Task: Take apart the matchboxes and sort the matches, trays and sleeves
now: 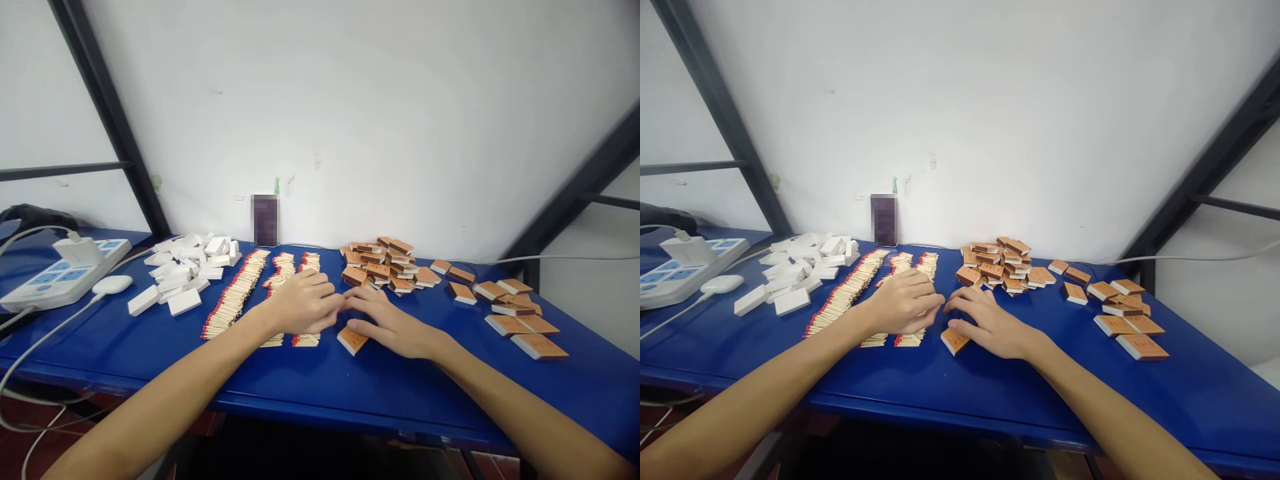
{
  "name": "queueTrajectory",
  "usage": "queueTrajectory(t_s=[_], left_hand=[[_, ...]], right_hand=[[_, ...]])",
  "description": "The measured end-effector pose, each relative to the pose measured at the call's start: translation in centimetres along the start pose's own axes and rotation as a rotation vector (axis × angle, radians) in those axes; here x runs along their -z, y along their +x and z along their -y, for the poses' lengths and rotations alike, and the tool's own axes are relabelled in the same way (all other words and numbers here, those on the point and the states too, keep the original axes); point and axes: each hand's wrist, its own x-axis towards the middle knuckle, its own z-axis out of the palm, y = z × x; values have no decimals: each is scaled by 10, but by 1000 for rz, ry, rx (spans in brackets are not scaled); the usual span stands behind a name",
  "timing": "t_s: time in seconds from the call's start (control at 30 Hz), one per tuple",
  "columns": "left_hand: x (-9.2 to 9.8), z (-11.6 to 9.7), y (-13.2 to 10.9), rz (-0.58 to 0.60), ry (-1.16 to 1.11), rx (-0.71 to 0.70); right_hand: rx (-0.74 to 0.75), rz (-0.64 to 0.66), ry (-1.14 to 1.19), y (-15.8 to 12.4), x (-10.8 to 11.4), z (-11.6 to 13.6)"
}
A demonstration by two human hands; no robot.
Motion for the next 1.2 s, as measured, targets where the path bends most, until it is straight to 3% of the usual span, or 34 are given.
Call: queueTrajectory(t_s=[0.13, 0.27, 0.5, 0.7, 0.87, 1.0, 1.2], left_hand=[[2, 8, -1, 11, -54, 51], [8, 14, -5, 37, -97, 129], [5, 14, -8, 114, -154, 188], [17, 11, -6, 270, -276, 245], [27, -2, -6, 426, -357, 166], [20, -5, -11, 469, -362, 156], [13, 1, -16, 437, -354, 172]], right_hand=[[-6, -27, 0, 1, -4, -2], [-65, 32, -134, 1, -8, 5], [-94, 23, -220, -2, -15, 17], [77, -166, -43, -3, -11, 2], [265, -236, 35, -5, -14, -7], [208, -278, 116, -5, -14, -11], [83, -262, 194, -5, -12, -16]])
